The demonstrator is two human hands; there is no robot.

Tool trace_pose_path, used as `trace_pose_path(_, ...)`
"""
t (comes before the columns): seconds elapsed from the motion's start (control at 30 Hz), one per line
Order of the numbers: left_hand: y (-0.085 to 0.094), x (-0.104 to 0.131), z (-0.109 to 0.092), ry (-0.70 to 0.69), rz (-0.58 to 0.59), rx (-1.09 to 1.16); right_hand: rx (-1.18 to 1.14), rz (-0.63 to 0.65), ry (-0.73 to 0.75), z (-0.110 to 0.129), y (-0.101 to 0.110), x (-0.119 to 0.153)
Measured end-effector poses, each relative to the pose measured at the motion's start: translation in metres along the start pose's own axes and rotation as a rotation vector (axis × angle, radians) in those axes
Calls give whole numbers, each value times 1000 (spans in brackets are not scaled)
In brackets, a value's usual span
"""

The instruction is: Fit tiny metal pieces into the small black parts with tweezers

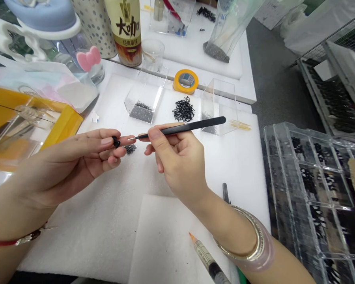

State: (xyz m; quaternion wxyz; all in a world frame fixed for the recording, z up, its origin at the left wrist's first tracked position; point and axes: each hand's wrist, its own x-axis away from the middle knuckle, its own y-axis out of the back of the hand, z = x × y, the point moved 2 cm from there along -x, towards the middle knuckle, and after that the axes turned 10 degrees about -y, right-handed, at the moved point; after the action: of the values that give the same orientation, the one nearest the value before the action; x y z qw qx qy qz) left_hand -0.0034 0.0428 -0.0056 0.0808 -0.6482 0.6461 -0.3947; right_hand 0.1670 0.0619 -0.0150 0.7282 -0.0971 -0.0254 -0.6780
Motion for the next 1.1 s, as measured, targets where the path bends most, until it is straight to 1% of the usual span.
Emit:
trace_pose_path(0.3,0,0,1,14,-1,-4,8,6,-4,-1,0,-1)
trace_pose_path(0.4,0,0,1,21,3,21,-32,3,5,0,0,-1)
trace_pose_path(0.5,-1,-1,1,29,11,44,-57,15,70,2,0,-1)
trace_pose_path(0.6,-2,-2,1,26,4,40,-24,44,167,4,-1,1)
trace_pose_path(0.7,-2,-2,0,11,7,33,-15,57,196,6,-2,3)
trace_pose_path(0.83,0,-1,-1,22,27,13,-78,87,115,5,-1,0)
trace_pose_path(1.0,1,0,1,71,96,-20,-160,123,-79,4,0,-5)
trace_pose_path(1.1,1,0,2,97,122,-33,-171,161,-110,5,0,-5)
